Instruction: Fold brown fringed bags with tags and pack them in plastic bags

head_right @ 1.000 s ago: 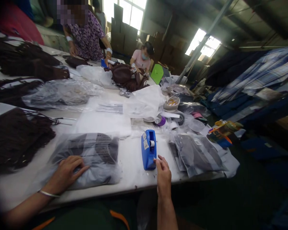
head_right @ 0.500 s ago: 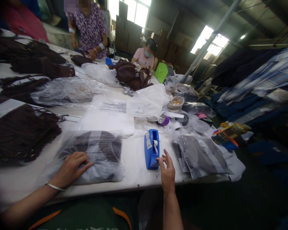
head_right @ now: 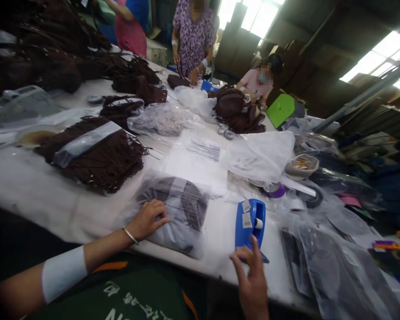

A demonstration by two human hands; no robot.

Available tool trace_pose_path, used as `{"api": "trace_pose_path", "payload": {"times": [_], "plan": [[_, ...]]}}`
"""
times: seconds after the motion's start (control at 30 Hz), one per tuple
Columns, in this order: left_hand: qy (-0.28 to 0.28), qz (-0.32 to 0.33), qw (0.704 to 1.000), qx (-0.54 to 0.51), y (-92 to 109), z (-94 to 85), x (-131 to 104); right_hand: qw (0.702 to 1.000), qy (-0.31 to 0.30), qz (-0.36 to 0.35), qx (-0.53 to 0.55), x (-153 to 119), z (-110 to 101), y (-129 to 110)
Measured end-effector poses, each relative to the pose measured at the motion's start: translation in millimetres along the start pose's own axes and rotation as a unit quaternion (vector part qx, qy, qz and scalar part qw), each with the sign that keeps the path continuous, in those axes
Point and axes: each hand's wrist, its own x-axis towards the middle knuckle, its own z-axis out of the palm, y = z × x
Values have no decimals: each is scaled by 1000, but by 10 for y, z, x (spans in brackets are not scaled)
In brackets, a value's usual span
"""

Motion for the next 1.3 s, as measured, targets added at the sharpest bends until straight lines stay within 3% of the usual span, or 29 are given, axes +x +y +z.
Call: {"api": "trace_pose_path", "payload": {"times": [0.03, 0.1, 0.2, 0.27, 0.33, 0.47, 0.53, 0.67, 0.8, 0.87, 0.93, 1.03, 1.1, 1.2, 1.3], "plan": [[0, -4, 1000, -5, -3, -3, 4, 992, -109, -56, 3, 92, 199, -180], [-3, -8, 1000, -3, 3, -10, 9, 952, -254, -166, -25, 296, 632, -498], [-6, 6, 999, 32, 36, -19, 0, 896, -326, -260, -149, 543, 1147, -773], [-4, 21, 998, 58, 59, -24, -14, 873, -327, -284, -223, 621, 1308, -812], [-1, 32, 997, 73, 72, -24, -26, 862, -309, -291, -275, 648, 1331, -772], [7, 40, 996, 83, 78, 5, -33, 883, -197, -259, -337, 653, 1201, -622], [4, 41, 996, 83, 81, 32, -34, 902, -148, -254, -316, 633, 1164, -540], [0, 36, 996, 76, 27, 5, -61, 914, -154, -283, -246, 563, 1190, -345], [-12, 31, 998, 59, -228, -260, -145, 946, -88, -261, -172, 592, 1159, -246], [-17, -18, 999, 38, -387, -425, -202, 960, -116, -226, -114, 645, 1154, -336], [-14, -83, 996, 7, -511, -537, -248, 956, -217, -184, -73, 685, 1212, -546], [-3, -135, 990, -32, -593, -565, -274, 902, -377, -199, -75, 694, 1450, -995], [7, -145, 988, -45, -594, -522, -281, 860, -429, -253, -115, 686, 1687, -1266], [29, -156, 986, -55, -570, -454, -309, 841, -425, -283, -178, 684, 2081, -1477], [50, -147, 986, -55, -554, -422, -348, 870, -371, -258, -196, 725, 2403, -1468]]}}
